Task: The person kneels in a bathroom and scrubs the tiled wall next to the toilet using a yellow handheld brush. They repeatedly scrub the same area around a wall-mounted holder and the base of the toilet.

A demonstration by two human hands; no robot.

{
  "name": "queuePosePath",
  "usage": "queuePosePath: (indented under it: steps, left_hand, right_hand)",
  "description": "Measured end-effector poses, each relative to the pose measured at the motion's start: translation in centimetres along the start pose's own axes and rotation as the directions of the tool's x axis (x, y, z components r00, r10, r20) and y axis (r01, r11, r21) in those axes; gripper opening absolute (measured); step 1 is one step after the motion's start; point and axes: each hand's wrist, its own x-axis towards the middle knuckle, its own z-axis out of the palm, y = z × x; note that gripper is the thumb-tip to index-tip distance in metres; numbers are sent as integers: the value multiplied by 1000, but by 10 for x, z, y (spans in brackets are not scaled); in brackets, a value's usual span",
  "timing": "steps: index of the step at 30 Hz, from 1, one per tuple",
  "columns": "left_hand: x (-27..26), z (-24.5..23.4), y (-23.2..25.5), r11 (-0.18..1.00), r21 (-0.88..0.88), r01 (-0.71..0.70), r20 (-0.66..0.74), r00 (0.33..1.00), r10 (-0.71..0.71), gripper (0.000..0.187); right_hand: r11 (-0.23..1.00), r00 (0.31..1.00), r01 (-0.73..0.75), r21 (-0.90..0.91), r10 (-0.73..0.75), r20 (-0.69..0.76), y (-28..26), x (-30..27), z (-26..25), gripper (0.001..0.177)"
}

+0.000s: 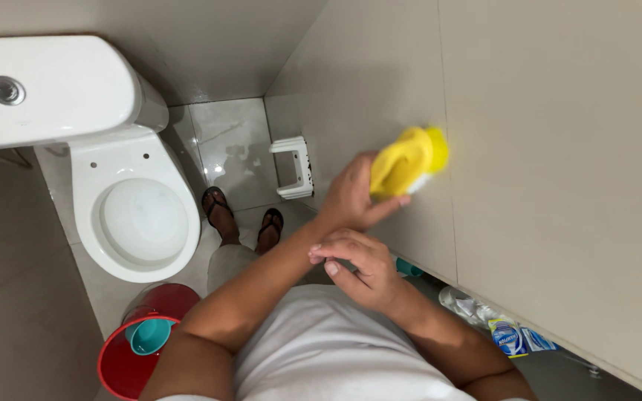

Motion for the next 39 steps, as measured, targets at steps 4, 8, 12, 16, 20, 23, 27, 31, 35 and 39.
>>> queuePosePath:
  steps: [4,8,12,16,20,23,27,31,35,39]
  left_hand:
    - [-30,5,-2,976,73,-205,33,979,203,72]
    - [-20,4,-11,991,68,-118,37,993,116,71]
    - [14,-6,-17,994,43,100,19,995,-101,68]
    - [16,-7,-9,992,14,122,15,992,-123,65]
    - [-14,4,-2,996,30,88,63,994,-90,66]
    - [-43,12,2,1000,7,-25,80,997,24,70]
    - [-71,22,5,995,18,-103,75,992,102,75]
    - [-60,20,-12,992,-39,118,107,988,-114,61]
    - [-35,17,-31,959,-167,230,-49,969,-241,60]
    - [-43,18,-34,918,-80,389,-15,920,-392,62]
  right_hand:
    - [999,999,36,5,-36,8,-3,-4,0,21]
    - [998,998,55,12,-55,23,-3,-9,2,21]
    - [999,999,47,-2,-47,15,-3,-15,3,22]
    - [1000,1000,9,-6,-9,17,-3,-20,3,22]
    - [1000,1000,15,5,-15,22,-4,-25,3,21]
    - [999,998,48,2,-48,28,-6,-26,4,21]
    - [997,997,72,-35,-71,29,-10,-28,4,22]
    - [999,998,46,-7,-45,39,-9,-32,4,21]
    - [999,999,8,-41,-7,33,-3,-37,6,20]
    - [999,1000,-11,-37,12,27,2,-43,10,21]
